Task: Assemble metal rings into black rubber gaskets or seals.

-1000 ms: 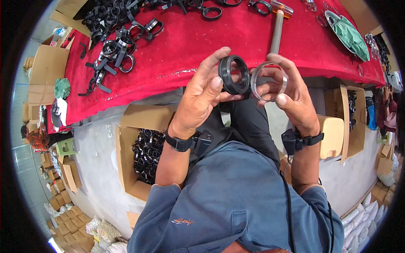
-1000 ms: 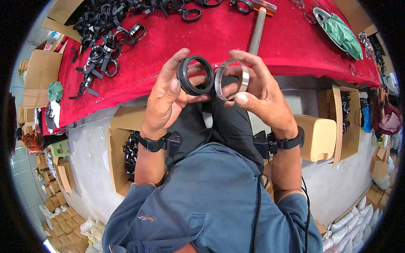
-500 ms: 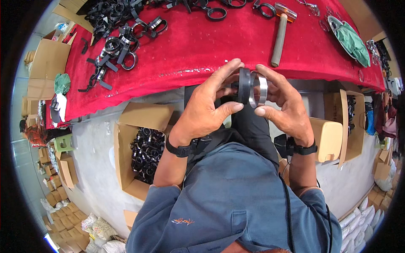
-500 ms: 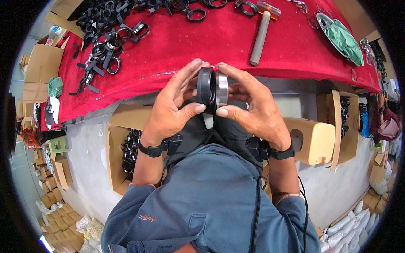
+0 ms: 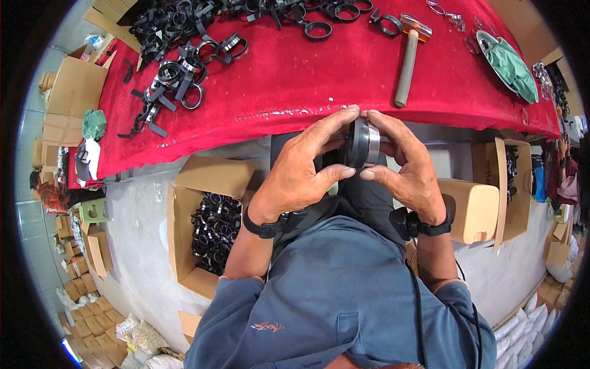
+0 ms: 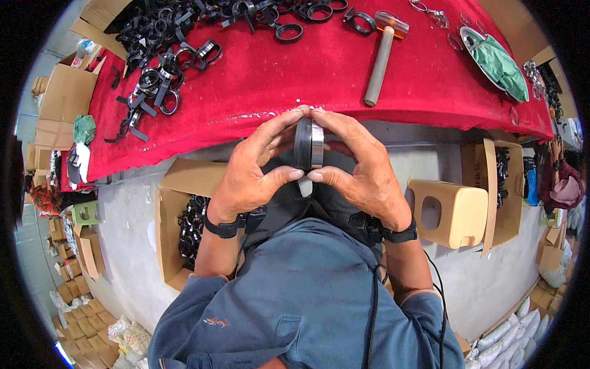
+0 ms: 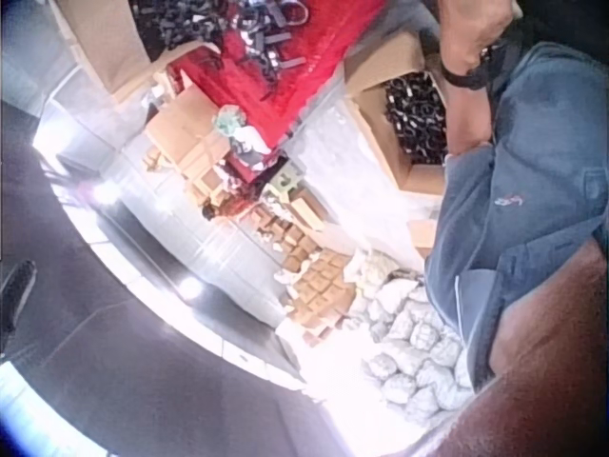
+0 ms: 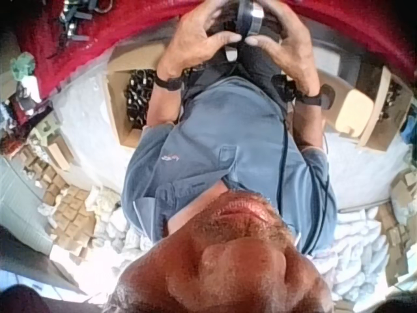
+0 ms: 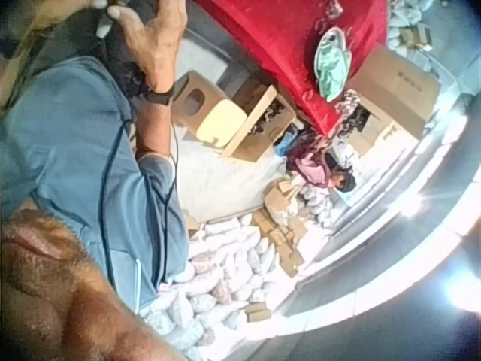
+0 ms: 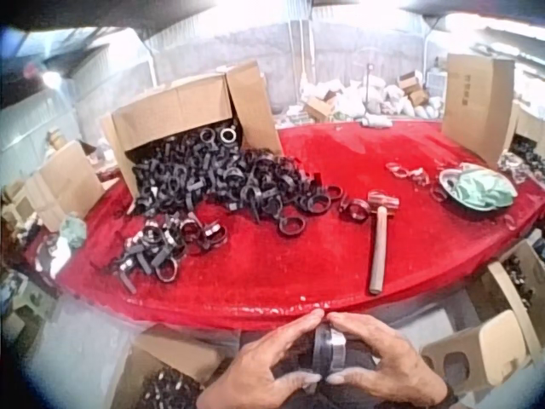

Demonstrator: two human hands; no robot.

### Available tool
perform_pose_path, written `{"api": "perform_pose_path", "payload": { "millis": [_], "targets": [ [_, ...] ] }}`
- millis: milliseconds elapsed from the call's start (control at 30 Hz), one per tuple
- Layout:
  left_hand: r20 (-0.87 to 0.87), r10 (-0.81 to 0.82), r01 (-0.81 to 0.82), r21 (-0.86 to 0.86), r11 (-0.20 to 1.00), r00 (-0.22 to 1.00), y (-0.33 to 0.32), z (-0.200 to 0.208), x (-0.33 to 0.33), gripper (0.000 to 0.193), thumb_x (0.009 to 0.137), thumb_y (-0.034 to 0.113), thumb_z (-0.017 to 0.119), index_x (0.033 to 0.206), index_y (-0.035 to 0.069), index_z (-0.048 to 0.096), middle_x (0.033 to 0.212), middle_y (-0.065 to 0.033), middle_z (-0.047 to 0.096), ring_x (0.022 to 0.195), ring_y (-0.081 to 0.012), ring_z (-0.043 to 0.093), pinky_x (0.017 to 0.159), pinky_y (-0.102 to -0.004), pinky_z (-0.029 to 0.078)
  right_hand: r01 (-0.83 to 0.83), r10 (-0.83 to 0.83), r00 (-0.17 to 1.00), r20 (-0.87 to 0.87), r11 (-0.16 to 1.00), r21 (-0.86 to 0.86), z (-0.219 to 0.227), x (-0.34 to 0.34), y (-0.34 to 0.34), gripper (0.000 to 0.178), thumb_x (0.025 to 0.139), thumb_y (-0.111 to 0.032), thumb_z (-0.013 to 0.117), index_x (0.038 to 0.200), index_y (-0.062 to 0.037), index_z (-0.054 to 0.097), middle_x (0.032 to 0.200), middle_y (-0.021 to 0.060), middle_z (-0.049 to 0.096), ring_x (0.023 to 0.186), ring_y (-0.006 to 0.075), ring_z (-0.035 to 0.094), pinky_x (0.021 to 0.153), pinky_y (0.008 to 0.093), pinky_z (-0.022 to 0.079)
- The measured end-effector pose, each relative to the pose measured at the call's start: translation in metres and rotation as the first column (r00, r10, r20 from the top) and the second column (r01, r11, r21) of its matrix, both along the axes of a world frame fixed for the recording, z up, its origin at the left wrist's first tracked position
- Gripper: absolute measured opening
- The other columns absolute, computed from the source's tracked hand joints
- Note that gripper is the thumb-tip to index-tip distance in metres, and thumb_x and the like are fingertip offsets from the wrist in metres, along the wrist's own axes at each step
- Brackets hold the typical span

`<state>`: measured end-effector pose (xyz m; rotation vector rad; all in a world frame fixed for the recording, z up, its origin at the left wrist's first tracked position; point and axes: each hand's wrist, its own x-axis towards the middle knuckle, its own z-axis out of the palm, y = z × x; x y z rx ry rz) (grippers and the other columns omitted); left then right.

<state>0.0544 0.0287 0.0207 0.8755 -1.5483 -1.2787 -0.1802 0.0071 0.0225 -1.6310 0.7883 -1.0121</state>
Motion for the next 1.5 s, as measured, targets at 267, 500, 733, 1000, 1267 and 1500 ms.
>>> {"api": "perform_pose_path", "payload": {
  "millis": [267,500,733,1000,1267,1500],
  "targets": [
    [0.113,0.01,0.004,-0.127,0.992,0.994,0.001,0.009,0.0,0.082,0.086,-0.007,0.079,0.16,-0.001,0.045,0.164,-0.0203,0.048,0.152,-0.0342,0.049,0.124,-0.049,0.044,0.021,-0.022,1.0,-0.01,0.997,-0.077,0.001,-0.002,0.0,0.084,0.077,-0.02,0.095,0.152,-0.0065,0.059,0.15,0.0144,0.06,0.136,0.0285,0.063,0.111,0.0426,0.057],
    [0.116,0.039,-0.012,-0.223,0.975,0.993,-0.005,0.009,-0.002,0.078,0.084,-0.008,0.08,0.157,-0.002,0.052,0.163,-0.0189,0.051,0.148,-0.0342,0.053,0.119,-0.0469,0.051,0.056,-0.059,0.997,-0.042,0.996,-0.075,0.007,-0.001,0.0,0.085,0.075,-0.017,0.096,0.151,-0.0064,0.06,0.146,0.013,0.062,0.131,0.0252,0.065,0.112,0.0418,0.058],
    [0.137,0.236,-0.192,-0.273,0.943,0.962,-0.003,-0.004,-0.003,0.063,0.084,-0.001,0.085,0.145,0.003,0.067,0.138,-0.0214,0.071,0.125,-0.0345,0.072,0.105,-0.0416,0.06,0.175,-0.191,0.974,0.123,0.976,0.129,0.006,0.022,0.001,0.079,0.08,-0.007,0.094,0.149,-0.0024,0.058,0.139,0.0115,0.065,0.128,0.0239,0.066,0.112,0.0413,0.058],
    [0.285,0.371,-0.161,-0.558,0.814,0.884,-0.004,0.001,-0.024,0.061,0.078,0.003,0.087,0.136,-0.001,0.07,0.118,-0.0224,0.076,0.102,-0.0386,0.077,0.087,-0.0439,0.061,0.338,-0.374,0.923,0.09,0.901,0.272,0.012,0.017,0.013,0.063,0.08,-0.004,0.091,0.134,0.0001,0.06,0.116,0.0126,0.072,0.108,0.0175,0.072,0.092,0.0346,0.063],
    [0.398,0.361,-0.183,-0.42,0.889,0.843,0.002,-0.001,-0.027,0.057,0.075,-0.003,0.08,0.132,-0.004,0.07,0.106,-0.0255,0.076,0.097,-0.0415,0.076,0.088,-0.0449,0.06,0.5,-0.52,0.85,-0.083,0.846,-0.183,0.006,0.018,0.01,0.045,0.102,-0.037,0.074,0.121,0.0011,0.062,0.103,0.0146,0.068,0.099,0.0288,0.071,0.089,0.0403,0.059],
    [0.067,0.228,-0.21,-0.208,0.955,0.971,0.007,-0.016,-0.058,0.037,0.098,0.021,0.077,0.12,-0.007,0.068,0.107,-0.0181,0.073,0.095,-0.0285,0.073,0.09,-0.035,0.056,0.604,-0.661,0.748,0.064,0.636,-0.481,-0.009,0.022,-0.014,0.042,0.108,-0.025,0.064,0.074,-0.0008,0.056,0.07,0.0149,0.048,0.062,0.0341,0.051,0.058,0.0462,0.042]
  ]
}}
